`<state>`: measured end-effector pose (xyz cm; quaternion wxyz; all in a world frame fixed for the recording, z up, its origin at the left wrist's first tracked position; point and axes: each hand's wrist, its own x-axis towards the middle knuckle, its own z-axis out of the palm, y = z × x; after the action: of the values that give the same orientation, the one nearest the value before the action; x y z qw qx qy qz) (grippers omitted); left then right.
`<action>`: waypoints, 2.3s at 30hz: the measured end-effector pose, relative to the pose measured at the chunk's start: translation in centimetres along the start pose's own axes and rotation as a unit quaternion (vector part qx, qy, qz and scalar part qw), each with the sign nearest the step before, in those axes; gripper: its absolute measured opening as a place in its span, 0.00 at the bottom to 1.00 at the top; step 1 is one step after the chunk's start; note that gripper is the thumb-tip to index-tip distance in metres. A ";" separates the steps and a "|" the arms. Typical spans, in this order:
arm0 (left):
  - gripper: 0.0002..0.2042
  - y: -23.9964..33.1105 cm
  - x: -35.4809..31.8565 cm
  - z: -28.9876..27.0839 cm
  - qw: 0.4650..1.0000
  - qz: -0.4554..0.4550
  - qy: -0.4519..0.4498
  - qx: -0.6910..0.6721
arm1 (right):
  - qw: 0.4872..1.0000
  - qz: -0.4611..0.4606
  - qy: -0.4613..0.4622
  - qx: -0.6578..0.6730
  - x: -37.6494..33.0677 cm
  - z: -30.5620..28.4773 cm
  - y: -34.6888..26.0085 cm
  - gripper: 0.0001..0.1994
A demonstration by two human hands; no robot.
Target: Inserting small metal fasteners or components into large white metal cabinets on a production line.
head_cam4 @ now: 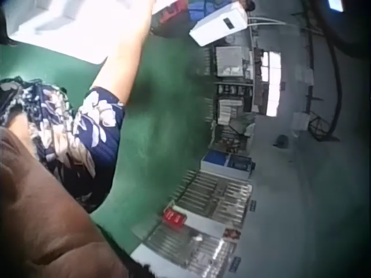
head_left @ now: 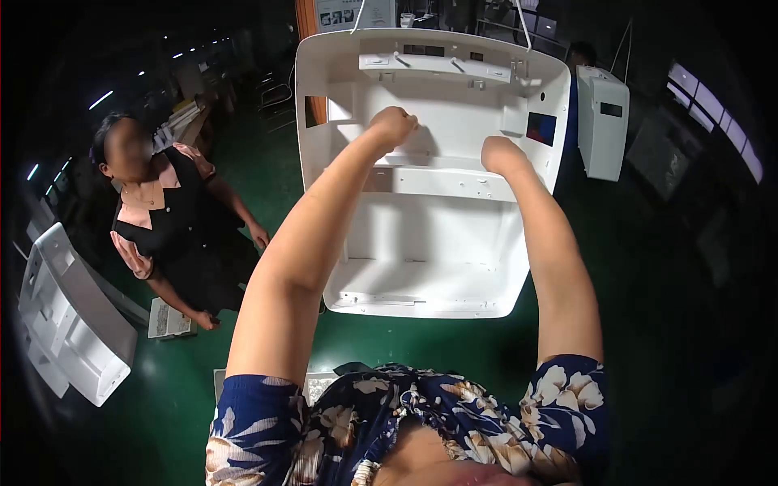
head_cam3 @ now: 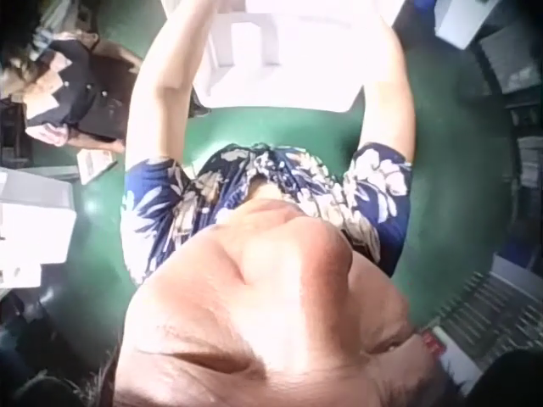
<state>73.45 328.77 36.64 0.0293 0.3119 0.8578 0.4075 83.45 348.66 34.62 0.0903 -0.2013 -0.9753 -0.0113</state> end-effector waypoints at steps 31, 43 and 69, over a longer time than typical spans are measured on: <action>0.09 0.1 0.1 -5.9 0.767 -0.054 0.088 -0.633 | 0.304 0.039 -0.042 0.951 5.6 -3.9 -6.8 0.08; 0.06 -0.7 0.8 -3.5 0.636 -0.083 0.027 -0.767 | 0.518 0.002 -0.016 0.855 3.2 -4.1 -6.4 0.07; 0.05 2.9 -14.5 1.4 0.565 -0.010 -0.171 -0.807 | 0.723 -0.125 0.116 0.669 -5.3 -4.4 -7.3 0.08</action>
<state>86.98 322.97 34.84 0.4191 0.2140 0.1542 0.8688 86.13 339.59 38.04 0.3116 0.0381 -0.7277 0.6098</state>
